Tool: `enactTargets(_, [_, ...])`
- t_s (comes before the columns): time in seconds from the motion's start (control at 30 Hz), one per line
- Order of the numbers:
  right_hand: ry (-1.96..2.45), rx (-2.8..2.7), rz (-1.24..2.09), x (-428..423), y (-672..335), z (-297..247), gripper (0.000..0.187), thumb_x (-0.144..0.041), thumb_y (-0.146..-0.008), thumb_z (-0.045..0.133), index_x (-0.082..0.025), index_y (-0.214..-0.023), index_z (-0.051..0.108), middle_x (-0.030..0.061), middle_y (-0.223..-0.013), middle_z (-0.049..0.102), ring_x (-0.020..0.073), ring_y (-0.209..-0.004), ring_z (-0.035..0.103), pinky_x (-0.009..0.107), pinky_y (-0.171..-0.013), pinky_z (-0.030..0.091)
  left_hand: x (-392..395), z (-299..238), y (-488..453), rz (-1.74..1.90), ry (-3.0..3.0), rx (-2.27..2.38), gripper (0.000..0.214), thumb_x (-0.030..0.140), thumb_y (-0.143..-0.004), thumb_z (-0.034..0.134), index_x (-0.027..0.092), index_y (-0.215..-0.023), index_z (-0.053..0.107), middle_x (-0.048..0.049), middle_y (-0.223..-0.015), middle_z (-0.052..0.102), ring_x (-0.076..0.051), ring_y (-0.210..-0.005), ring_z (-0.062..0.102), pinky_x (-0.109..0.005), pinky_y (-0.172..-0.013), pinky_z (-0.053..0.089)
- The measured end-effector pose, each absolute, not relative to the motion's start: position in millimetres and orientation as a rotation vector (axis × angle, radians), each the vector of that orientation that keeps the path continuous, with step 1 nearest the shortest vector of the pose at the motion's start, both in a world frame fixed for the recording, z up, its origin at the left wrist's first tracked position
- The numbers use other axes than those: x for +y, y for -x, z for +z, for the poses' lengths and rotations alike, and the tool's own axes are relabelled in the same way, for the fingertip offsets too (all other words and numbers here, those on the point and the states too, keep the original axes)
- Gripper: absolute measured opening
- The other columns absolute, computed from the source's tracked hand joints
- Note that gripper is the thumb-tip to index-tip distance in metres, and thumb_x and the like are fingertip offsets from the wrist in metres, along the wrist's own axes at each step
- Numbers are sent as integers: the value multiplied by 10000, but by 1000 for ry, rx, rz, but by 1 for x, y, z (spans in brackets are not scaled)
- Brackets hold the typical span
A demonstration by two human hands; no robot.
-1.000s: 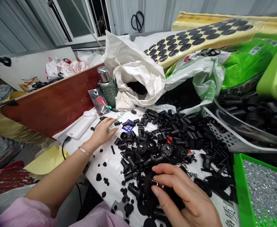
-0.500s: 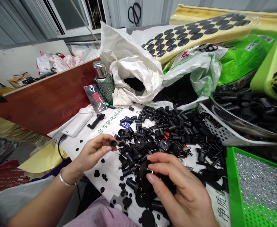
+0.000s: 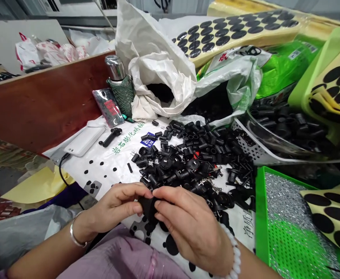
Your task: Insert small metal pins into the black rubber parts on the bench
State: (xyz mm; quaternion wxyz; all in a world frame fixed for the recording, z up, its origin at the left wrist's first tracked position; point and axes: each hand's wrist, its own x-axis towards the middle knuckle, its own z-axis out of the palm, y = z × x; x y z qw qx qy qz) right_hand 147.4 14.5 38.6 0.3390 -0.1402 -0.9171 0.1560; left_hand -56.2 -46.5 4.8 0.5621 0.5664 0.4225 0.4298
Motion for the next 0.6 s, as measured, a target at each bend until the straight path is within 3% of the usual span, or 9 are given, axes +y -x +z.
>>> enactTargets(0.27, [414, -2389, 495, 20, -150, 27, 186, -60, -796, 514, -151, -937, 595, 106, -981, 647, 152, -902, 627, 238, -740, 556, -42, -9, 42, 1104, -856, 851, 265, 340, -783, 618, 130, -925, 539, -8, -675, 584, -54, -511, 499, -164, -499, 395])
enactTargets(0.4, [352, -2424, 306, 15, -151, 22, 231, -28, -775, 512, -142, -957, 595, 108, -951, 662, 173, -944, 618, 275, -798, 547, -42, -12, 38, 1104, -791, 849, 247, 325, -788, 616, 127, -883, 502, 1, -641, 572, -60, -523, 524, -144, -473, 363])
enactTargets(0.6, [463, -2406, 492, 11, -146, 11, 192, -47, -789, 508, -155, -920, 597, 99, -959, 645, 162, -910, 624, 254, -762, 552, -46, -19, 38, 1074, -762, 858, 247, 338, -805, 592, 125, -876, 491, 18, -618, 545, -63, -532, 536, -146, -471, 340])
